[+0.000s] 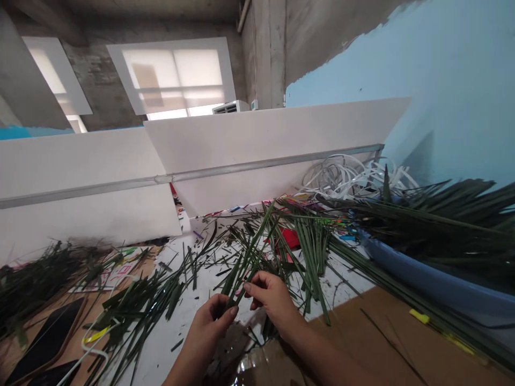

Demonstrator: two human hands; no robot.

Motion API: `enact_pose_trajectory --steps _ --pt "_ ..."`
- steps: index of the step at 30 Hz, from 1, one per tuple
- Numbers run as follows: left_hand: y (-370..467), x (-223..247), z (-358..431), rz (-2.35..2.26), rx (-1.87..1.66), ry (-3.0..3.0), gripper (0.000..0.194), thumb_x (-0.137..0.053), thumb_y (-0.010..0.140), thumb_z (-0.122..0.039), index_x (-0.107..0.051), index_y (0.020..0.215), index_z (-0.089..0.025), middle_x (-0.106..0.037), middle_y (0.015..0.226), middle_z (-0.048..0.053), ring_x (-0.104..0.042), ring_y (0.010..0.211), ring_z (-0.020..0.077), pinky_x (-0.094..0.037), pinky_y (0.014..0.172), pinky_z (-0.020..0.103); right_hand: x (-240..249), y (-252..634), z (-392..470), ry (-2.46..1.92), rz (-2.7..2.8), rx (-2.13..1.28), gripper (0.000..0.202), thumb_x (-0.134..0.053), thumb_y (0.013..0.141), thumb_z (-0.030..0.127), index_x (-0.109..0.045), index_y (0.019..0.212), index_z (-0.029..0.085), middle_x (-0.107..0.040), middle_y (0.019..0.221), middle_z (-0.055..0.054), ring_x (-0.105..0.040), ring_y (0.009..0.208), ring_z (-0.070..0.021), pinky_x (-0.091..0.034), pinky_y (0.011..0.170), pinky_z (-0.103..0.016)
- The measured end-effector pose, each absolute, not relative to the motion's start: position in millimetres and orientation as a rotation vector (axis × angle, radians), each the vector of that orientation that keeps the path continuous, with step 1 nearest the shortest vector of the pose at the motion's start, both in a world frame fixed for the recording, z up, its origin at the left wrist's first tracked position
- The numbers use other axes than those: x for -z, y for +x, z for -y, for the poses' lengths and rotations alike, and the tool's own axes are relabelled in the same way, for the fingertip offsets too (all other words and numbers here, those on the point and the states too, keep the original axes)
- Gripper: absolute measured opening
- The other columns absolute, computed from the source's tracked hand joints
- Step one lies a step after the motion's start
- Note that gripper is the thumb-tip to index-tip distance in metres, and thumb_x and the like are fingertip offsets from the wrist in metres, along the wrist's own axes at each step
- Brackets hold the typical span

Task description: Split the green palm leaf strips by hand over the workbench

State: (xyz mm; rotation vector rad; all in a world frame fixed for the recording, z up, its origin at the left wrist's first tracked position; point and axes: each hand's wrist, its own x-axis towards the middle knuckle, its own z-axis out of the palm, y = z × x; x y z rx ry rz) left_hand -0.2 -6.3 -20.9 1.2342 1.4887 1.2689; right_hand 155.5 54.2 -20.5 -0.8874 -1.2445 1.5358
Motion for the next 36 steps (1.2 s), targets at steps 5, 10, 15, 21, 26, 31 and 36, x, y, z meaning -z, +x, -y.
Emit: enact_pose_trajectory --steps 5,10,15,21,26,31,36 --pt "5 18 5 -1.414 -1.312 1.153 0.022 -0.073 0.064 -0.033 -0.056 0.066 -0.019 -0.053 0.061 -0.002 -0.046 0.060 0.0146 -0.037 0.059 0.026 17 156 -52 -0.880 1.209 -1.514 0.041 -0.082 0.061 0.050 -0.056 0.062 0.018 -0.058 0.059 0.004 -0.055 0.051 -0.0126 -0.046 0.054 -0.026" --pt "13 8 2 -1.329 -1.311 1.139 0.026 -0.074 0.063 -0.037 -0.056 0.068 -0.018 -0.055 0.061 -0.002 -0.048 0.057 0.0131 -0.037 0.054 0.024 16 155 -51 -0.802 1.190 -1.548 0.037 -0.083 0.062 0.045 -0.058 0.068 0.018 -0.060 0.063 0.003 -0.057 0.058 -0.0136 -0.047 0.056 -0.026" --pt "17 6 -3 -1.282 -1.296 1.081 0.033 -0.075 0.064 -0.043 -0.054 0.071 -0.018 -0.058 0.061 -0.002 -0.053 0.053 0.0124 -0.040 0.048 0.022 18 152 -50 -0.730 1.201 -1.594 0.032 -0.083 0.062 0.034 -0.063 0.080 0.018 -0.066 0.072 0.000 -0.059 0.067 -0.0154 -0.049 0.058 -0.025" --pt "21 13 -7 -1.328 -1.206 1.055 0.041 -0.075 0.059 -0.049 -0.050 0.073 -0.020 -0.056 0.056 -0.003 -0.052 0.047 0.0118 -0.034 0.037 0.019 19 152 -52 -0.797 1.207 -1.535 0.023 -0.076 0.064 0.030 -0.063 0.079 0.019 -0.064 0.069 0.001 -0.055 0.058 -0.0134 -0.044 0.046 -0.022" --pt "18 11 -3 -1.355 -1.102 1.028 0.038 -0.074 0.057 -0.043 -0.052 0.076 -0.019 -0.059 0.055 -0.003 -0.051 0.043 0.0111 -0.038 0.038 0.021 21 156 -59 -0.856 1.186 -1.446 0.024 -0.077 0.062 0.034 -0.058 0.067 0.019 -0.058 0.061 0.003 -0.049 0.051 -0.0112 -0.041 0.044 -0.022" --pt "12 8 3 -1.330 -1.095 0.995 0.032 -0.076 0.057 -0.036 -0.052 0.071 -0.018 -0.054 0.056 -0.007 -0.049 0.036 0.0081 -0.035 0.039 0.021 24 159 -62 -0.842 1.172 -1.351 0.027 -0.078 0.066 0.037 -0.059 0.068 0.019 -0.058 0.063 0.003 -0.049 0.053 -0.0115 -0.043 0.048 -0.023" --pt "16 11 3 -1.317 -1.126 0.907 0.034 -0.076 0.059 -0.038 -0.049 0.070 -0.020 -0.050 0.049 -0.008 -0.044 0.034 0.0077 -0.031 0.038 0.020 22 158 -60 -0.784 1.199 -1.330 0.025 -0.080 0.068 0.038 -0.064 0.070 0.019 -0.060 0.065 0.002 -0.052 0.059 -0.0131 -0.044 0.054 -0.024"
